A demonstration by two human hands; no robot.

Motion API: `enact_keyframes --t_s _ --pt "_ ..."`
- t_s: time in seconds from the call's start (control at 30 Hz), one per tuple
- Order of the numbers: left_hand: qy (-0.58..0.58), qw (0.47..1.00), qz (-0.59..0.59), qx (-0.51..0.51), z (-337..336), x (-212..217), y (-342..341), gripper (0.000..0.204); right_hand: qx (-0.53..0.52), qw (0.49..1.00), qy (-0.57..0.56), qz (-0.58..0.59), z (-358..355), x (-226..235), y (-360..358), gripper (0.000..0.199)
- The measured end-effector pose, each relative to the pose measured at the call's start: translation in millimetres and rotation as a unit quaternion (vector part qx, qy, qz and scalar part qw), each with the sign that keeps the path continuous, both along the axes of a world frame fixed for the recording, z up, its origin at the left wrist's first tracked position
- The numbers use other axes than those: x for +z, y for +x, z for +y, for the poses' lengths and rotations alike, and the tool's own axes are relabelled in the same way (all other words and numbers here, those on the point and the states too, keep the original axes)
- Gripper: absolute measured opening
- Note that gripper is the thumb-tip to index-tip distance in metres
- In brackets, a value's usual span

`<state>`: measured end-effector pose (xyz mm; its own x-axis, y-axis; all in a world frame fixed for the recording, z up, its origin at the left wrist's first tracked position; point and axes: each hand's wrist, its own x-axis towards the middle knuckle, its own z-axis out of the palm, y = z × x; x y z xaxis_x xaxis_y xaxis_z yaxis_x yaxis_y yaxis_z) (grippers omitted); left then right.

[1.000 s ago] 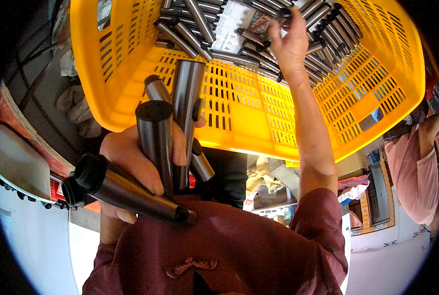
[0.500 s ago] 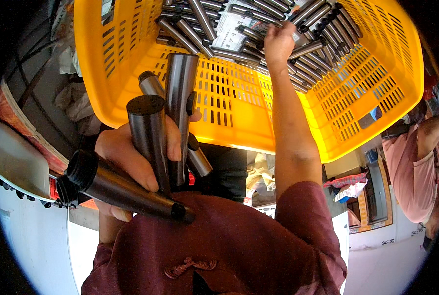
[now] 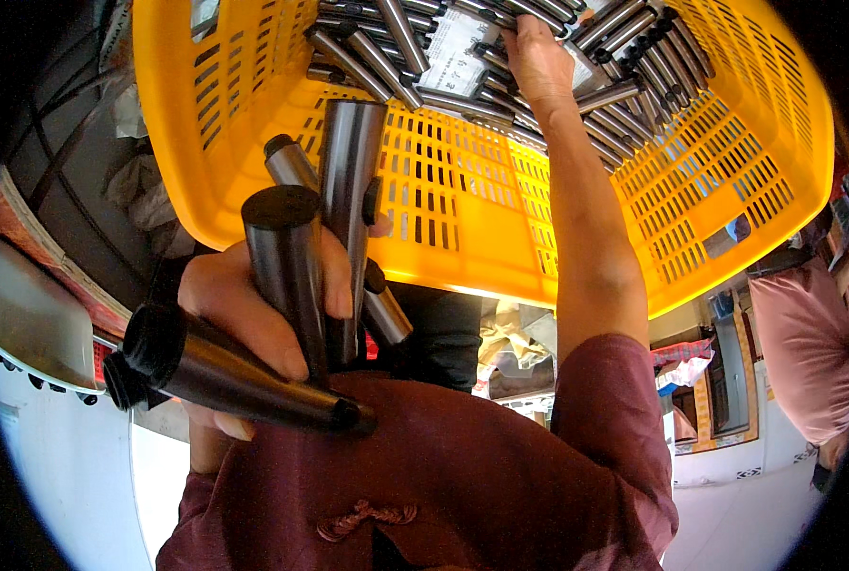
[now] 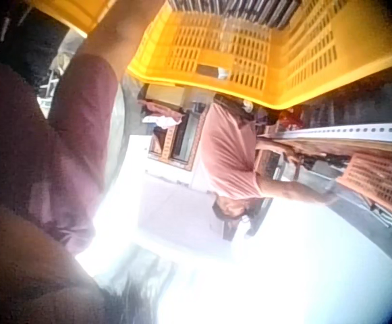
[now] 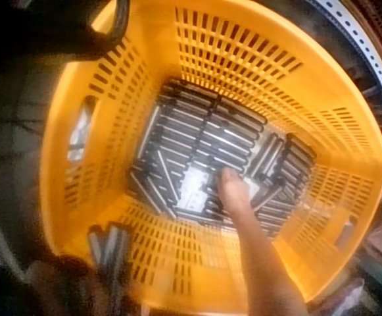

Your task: The person picks up cylindrical metal parts from a yellow basket and arranges them in neat rows. They repeatedly pick up, inspect, and place the parts back into the basket, organizing them systematically.

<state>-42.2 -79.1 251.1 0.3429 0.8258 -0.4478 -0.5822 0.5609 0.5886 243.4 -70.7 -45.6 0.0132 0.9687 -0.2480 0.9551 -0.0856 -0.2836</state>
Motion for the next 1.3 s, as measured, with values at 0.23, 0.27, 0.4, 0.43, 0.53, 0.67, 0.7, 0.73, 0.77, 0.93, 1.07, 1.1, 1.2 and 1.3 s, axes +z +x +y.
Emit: enact_keyframes --t_s 0.23,0.27,0.4,0.43,0.53,0.67,0.7,0.73,0.77,0.93,1.07,1.1,1.2,1.3 --pt "0.108 0.987 -0.066 -0.104 23 -16 -8 0.043 -0.021 0.998 -0.014 0.059 5 16 -2 0.025" --pt "0.113 0.986 -0.074 -0.093 27 -16 -5 0.043 0.006 0.998 -0.020 0.056 0 18 -2 0.026" --pt "0.104 0.989 -0.074 -0.076 24 -19 -5 0.044 0.116 0.991 -0.067 0.022 -19 37 -6 0.025" --pt "0.092 0.990 -0.071 -0.078 24 -18 -4 0.044 0.134 0.989 -0.069 0.011 -18 39 -12 0.022" --pt "0.046 0.993 -0.054 -0.093 31 -5 1 0.045 0.117 0.986 -0.110 -0.032 -13 31 -19 0.022" --pt "0.043 0.996 -0.029 -0.079 34 10 6 0.046 0.134 0.988 -0.078 0.015 -3 39 -19 0.032" --pt "0.039 0.995 -0.041 -0.086 33 4 1 0.046 0.101 0.993 -0.043 0.036 -5 49 -16 0.034" --pt "0.034 0.994 -0.053 -0.094 32 -3 -4 0.046 0.066 0.996 -0.007 0.057 -6 61 -13 0.036" --pt "0.030 0.993 -0.056 -0.097 29 -4 -7 0.047 0.038 0.995 0.030 0.087 -5 72 -13 0.038" --pt "0.052 0.991 -0.073 -0.098 23 -6 -7 0.047 -0.358 0.858 0.185 0.319 -15 51 10 0.033" --pt "0.052 0.993 -0.059 -0.091 28 4 -2 0.046 -0.539 0.766 0.099 0.337 -31 17 7 0.027" --pt "0.049 0.993 -0.057 -0.090 28 4 -3 0.046 -0.564 0.745 0.064 0.351 -33 15 1 0.025" --pt "0.058 0.992 -0.064 -0.090 29 1 -5 0.045 -0.602 0.716 -0.093 0.340 -32 18 -7 0.046" --pt "0.110 0.991 -0.040 -0.067 34 3 2 0.045 -0.412 0.911 -0.012 0.025 -34 16 -15 0.045"
